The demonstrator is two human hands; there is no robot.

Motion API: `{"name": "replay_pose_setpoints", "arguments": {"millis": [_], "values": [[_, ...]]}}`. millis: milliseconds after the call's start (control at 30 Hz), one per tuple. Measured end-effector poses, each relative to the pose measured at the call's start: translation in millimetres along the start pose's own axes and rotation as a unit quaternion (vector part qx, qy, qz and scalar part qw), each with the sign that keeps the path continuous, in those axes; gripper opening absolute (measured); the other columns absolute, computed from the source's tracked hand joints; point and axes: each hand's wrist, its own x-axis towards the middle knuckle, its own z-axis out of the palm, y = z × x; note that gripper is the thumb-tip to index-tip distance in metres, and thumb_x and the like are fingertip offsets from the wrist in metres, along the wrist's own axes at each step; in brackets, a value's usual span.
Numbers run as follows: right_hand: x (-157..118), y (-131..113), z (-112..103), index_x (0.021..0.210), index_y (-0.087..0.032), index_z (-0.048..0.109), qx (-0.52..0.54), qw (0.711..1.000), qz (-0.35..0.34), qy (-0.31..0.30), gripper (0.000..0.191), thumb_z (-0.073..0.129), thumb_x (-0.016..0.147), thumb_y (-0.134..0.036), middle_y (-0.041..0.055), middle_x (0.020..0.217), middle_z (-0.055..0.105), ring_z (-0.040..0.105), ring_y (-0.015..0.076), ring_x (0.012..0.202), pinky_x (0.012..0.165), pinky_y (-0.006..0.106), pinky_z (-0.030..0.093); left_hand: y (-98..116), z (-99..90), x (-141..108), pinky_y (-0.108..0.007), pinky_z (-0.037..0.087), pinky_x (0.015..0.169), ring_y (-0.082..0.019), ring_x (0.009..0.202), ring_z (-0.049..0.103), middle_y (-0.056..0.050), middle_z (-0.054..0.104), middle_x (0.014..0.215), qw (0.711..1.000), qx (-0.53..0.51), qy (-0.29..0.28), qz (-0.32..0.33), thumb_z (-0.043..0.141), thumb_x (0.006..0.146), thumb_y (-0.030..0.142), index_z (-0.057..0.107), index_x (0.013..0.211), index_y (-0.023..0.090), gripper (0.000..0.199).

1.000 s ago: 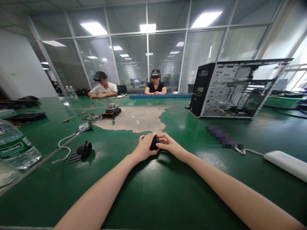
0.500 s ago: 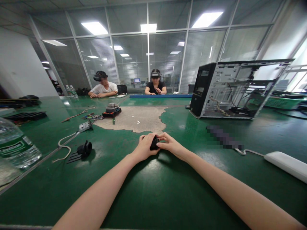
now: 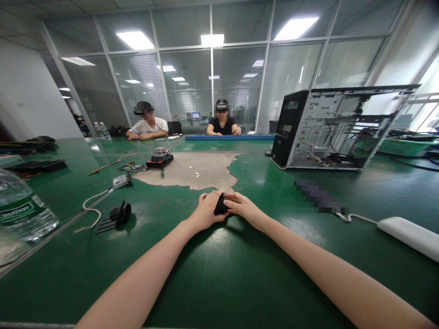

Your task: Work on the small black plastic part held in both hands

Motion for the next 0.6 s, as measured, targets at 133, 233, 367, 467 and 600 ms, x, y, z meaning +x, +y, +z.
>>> {"name": "replay_pose_setpoints", "arguments": {"millis": [133, 233, 367, 467, 600], "values": [[-3.2, -3.5, -2.7, 0.085, -0.019, 0.05, -0.019, 0.999, -0.036, -0.033, 0.031, 0.067, 0.062, -0.031, 0.0011, 0.086, 0.056, 0.054, 0.0138, 0.08, 0.071, 0.03, 0.044, -0.2, -0.1, -0.3, -0.037, 0.025, 0.09, -0.02, 0.103, 0.045, -0.004, 0.049, 0.109, 1.0, 0.001, -0.001, 0.0, 0.059, 0.066, 0.029, 0.034, 0.112, 0.024, 0.053], [-6.2, -5.8, -2.4, 0.087, -0.021, 0.048, -0.016, 0.998, -0.043, -0.041, 0.033, 0.068, 0.062, -0.03, -0.0009, 0.082, 0.056, 0.054, 0.0134, 0.08, 0.071, 0.029, 0.044, -1.7, 1.3, -0.1, -0.037, 0.025, 0.089, -0.021, 0.103, 0.045, -0.004, 0.049, 0.109, 1.0, 0.004, 0.001, -0.001, 0.06, 0.066, 0.03, 0.034, 0.113, 0.023, 0.054], [-4.5, -3.4, 0.6, 0.085, -0.021, 0.047, 0.009, 0.999, -0.027, -0.023, 0.026, 0.061, 0.068, -0.035, -0.0008, 0.081, 0.056, 0.055, 0.0119, 0.075, 0.068, 0.028, 0.045, -3.8, 3.1, 0.3, -0.036, 0.025, 0.089, -0.021, 0.104, 0.044, -0.005, 0.048, 0.11, 1.0, 0.006, 0.005, 0.002, 0.061, 0.065, 0.03, 0.033, 0.114, 0.023, 0.057], [-0.2, 0.8, 0.9, 0.088, -0.02, 0.049, 0.004, 1.0, -0.016, -0.007, 0.029, 0.063, 0.067, -0.035, 0.0003, 0.082, 0.056, 0.055, 0.0123, 0.075, 0.068, 0.028, 0.044, -3.7, 3.0, 0.0, -0.036, 0.025, 0.089, -0.021, 0.104, 0.044, -0.005, 0.048, 0.11, 1.0, 0.003, 0.003, 0.002, 0.061, 0.065, 0.029, 0.033, 0.114, 0.023, 0.057], [2.2, 3.5, -3.4, 0.087, -0.019, 0.051, -0.001, 1.0, 0.0, -0.018, 0.028, 0.063, 0.067, -0.034, 0.0025, 0.088, 0.055, 0.055, 0.0132, 0.079, 0.071, 0.029, 0.044, -2.8, 2.1, -0.5, -0.037, 0.024, 0.09, -0.021, 0.104, 0.044, -0.005, 0.048, 0.11, 1.0, 0.0, 0.005, 0.0, 0.06, 0.065, 0.03, 0.033, 0.113, 0.023, 0.055]]}}
